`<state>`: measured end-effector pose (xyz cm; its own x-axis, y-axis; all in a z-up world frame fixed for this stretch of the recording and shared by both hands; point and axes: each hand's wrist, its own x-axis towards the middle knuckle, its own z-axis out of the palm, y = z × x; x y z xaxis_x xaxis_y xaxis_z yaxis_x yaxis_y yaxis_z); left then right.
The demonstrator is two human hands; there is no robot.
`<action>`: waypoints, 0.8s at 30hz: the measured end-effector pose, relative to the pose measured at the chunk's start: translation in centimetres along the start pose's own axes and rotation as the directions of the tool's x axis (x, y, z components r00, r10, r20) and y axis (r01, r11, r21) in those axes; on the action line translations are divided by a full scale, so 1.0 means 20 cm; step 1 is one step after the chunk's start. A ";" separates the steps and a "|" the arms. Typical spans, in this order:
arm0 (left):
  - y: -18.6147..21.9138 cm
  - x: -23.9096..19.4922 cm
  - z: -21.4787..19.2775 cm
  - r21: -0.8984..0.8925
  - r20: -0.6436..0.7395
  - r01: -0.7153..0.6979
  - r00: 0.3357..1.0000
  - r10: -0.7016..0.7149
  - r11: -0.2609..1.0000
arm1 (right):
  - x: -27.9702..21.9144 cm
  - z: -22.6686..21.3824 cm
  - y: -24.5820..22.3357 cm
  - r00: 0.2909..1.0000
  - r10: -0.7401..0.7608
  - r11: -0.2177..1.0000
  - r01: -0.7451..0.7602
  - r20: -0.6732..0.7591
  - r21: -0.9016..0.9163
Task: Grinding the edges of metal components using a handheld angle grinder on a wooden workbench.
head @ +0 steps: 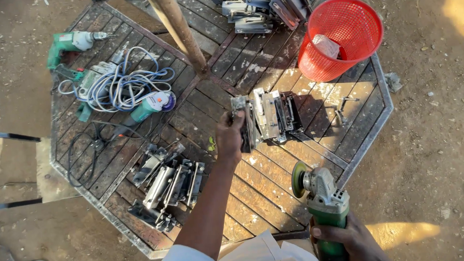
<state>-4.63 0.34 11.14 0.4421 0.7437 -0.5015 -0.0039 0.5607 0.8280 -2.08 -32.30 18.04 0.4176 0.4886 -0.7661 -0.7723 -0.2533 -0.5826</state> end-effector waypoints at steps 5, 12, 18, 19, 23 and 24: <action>0.18 -0.26 -0.14 -0.316 0.112 0.095 0.992 -0.062 0.944 | -0.01 0.10 -0.03 0.992 0.044 0.995 -0.033 0.119 -0.091; 0.30 -0.54 -0.26 -0.496 0.278 -0.026 0.942 0.187 0.868 | 0.01 0.37 0.05 0.916 -0.052 0.985 0.112 0.398 -0.129; 0.30 -0.59 -0.49 -0.590 0.241 0.210 0.967 -0.079 0.780 | -0.10 0.67 0.06 0.881 -0.065 0.984 0.133 0.468 -0.115; 0.31 -0.61 -0.53 -0.590 0.238 0.207 0.968 -0.077 0.781 | -0.12 0.68 0.09 0.880 -0.064 0.985 0.133 0.471 -0.114; 0.34 -0.61 -0.69 -0.690 0.434 0.350 0.901 -0.025 0.634 | -0.14 0.74 0.15 0.896 -0.015 0.991 0.074 0.444 -0.115; 0.34 -0.61 -0.73 -0.713 0.504 0.381 0.862 0.051 0.588 | -0.15 0.75 0.16 0.885 -0.031 0.988 0.099 0.465 -0.122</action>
<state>-23.02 0.43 19.23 0.8329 0.4867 -0.2634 -0.4732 0.8731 0.1171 -13.11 -22.04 22.58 0.1706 0.8286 -0.5332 -0.6631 -0.3037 -0.6842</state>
